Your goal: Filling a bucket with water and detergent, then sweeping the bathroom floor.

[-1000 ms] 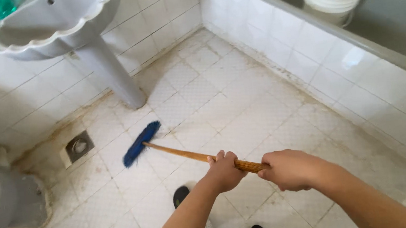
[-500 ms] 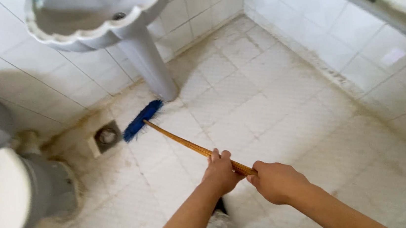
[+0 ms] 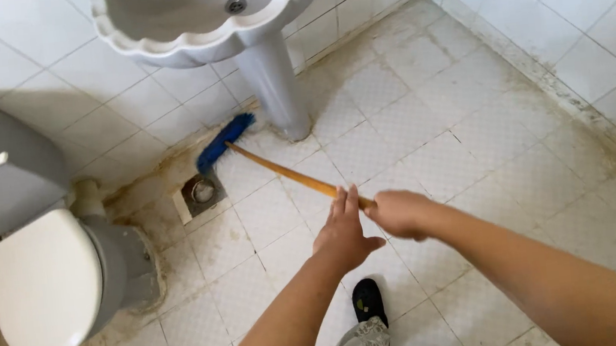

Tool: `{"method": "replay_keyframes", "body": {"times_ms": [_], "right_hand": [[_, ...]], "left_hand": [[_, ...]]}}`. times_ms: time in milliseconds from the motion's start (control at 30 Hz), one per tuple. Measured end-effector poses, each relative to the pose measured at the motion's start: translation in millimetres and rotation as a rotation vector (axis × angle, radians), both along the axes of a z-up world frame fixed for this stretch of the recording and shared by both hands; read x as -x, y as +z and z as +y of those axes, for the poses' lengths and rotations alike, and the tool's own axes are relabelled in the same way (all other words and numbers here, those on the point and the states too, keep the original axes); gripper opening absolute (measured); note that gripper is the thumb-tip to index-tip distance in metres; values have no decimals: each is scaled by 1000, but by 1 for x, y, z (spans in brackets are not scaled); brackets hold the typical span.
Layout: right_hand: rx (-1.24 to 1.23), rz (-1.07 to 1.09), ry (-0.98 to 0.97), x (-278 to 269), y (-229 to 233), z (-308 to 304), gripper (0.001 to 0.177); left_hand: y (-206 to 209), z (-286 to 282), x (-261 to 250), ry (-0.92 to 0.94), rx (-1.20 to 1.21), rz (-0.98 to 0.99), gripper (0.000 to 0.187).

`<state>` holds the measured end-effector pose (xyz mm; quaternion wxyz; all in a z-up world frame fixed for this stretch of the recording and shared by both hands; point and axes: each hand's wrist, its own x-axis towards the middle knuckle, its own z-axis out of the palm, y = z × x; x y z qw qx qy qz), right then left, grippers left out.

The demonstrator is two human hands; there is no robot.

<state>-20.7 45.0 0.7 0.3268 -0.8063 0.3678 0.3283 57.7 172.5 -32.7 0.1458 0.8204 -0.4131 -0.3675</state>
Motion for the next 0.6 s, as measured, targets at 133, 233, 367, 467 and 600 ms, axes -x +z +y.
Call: {"method": "replay_keyframes", "body": {"times_ms": [133, 233, 367, 467, 600], "right_hand": [[-186, -62, -117, -19, 0, -4, 44], [-170, -66, -162, -16, 6, 2, 35], [-204, -40, -186, 7, 0, 15, 41], [-239, -8, -263, 36, 11, 18, 40], [-327, 45, -417, 78, 37, 21, 35]], "left_hand": [[10, 7, -17, 31, -42, 5, 122], [7, 8, -20, -7, -31, -35, 120], [16, 9, -14, -7, -137, -7, 109], [12, 11, -3, 16, -129, 28, 97], [3, 5, 18, 23, -151, 72, 85]]}}
